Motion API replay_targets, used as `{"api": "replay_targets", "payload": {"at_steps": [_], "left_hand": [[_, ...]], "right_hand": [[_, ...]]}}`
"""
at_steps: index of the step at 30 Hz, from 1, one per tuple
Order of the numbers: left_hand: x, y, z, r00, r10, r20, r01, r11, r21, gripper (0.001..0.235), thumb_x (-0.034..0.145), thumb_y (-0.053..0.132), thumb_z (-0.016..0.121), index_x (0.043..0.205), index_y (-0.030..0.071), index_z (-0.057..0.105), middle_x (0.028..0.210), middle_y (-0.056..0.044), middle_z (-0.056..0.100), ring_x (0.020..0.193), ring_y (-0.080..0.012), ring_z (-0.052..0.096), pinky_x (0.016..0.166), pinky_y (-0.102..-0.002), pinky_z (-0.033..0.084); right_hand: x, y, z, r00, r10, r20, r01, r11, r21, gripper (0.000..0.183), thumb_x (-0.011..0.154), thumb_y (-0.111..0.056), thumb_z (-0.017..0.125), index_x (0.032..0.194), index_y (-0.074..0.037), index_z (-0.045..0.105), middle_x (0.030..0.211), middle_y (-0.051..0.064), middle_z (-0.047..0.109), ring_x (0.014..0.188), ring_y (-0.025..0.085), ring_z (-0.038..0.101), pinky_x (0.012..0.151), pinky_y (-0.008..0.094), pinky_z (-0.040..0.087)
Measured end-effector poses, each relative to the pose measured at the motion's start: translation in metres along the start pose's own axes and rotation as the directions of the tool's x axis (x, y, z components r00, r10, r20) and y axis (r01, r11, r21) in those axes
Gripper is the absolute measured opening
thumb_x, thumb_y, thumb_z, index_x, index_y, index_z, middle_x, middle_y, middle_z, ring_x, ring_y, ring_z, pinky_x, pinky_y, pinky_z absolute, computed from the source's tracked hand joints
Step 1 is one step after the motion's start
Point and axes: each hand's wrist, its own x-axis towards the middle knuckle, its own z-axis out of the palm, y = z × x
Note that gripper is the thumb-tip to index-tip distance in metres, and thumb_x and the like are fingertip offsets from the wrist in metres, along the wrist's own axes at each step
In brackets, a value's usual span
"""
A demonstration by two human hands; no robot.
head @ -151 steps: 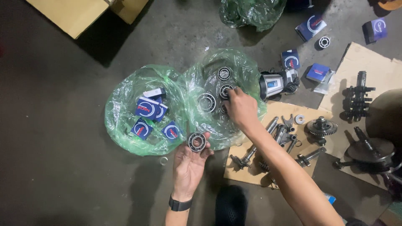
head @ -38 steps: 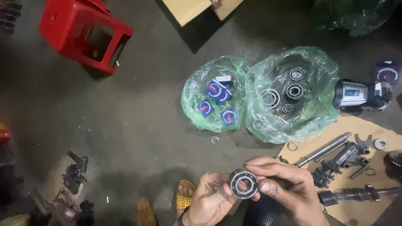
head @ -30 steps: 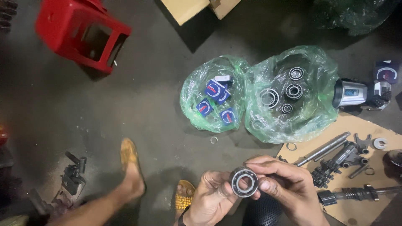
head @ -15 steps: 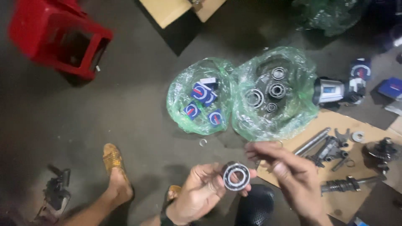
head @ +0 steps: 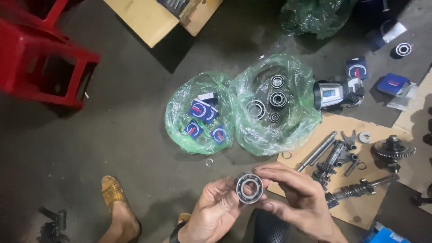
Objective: The person sits on the workshop floor, picks new bearings from plastic bags and blue boxes, and turns each bearing over in their hands. They then move to a motorcycle engine crankcase on the floor and press bearings by hand into the bearing seats of the casing.
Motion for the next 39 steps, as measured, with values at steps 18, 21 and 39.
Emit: {"api": "replay_targets", "payload": {"at_steps": [18,21,39], "left_hand": [[-0.005,-0.028,-0.027,0.999,0.041,0.024,-0.038,0.994,-0.098,0.029,0.100,0.005,0.069,0.127,-0.006,0.065,0.141,-0.030,0.062,0.127,-0.0351,0.064,0.114,-0.047,0.048],[-0.005,-0.026,-0.026,0.999,0.038,0.023,-0.035,0.995,-0.093,0.032,0.097,0.003,0.070,0.127,-0.005,0.065,0.140,-0.029,0.061,0.126,-0.0347,0.065,0.114,-0.047,0.048],[-0.002,0.028,0.028,0.778,0.499,0.382,-0.396,-0.083,0.915,0.040,0.083,0.004,0.087,0.115,0.002,0.063,0.128,-0.022,0.067,0.117,-0.0328,0.074,0.098,-0.040,0.064]], "right_hand": [[0.002,0.003,-0.007,0.997,0.046,0.056,-0.046,0.999,0.008,0.055,0.077,0.011,0.080,0.130,0.010,0.067,0.131,0.025,0.067,0.128,0.033,0.063,0.109,0.044,0.049],[0.003,0.002,-0.005,0.997,0.050,0.062,-0.048,0.999,-0.020,0.055,0.077,0.010,0.081,0.130,0.009,0.068,0.131,0.024,0.068,0.126,0.033,0.065,0.109,0.044,0.050],[0.003,0.011,0.000,0.999,-0.015,-0.030,0.012,0.995,-0.097,0.036,0.087,-0.002,0.073,0.122,0.008,0.071,0.121,0.020,0.070,0.113,0.027,0.066,0.096,0.039,0.053]]}}
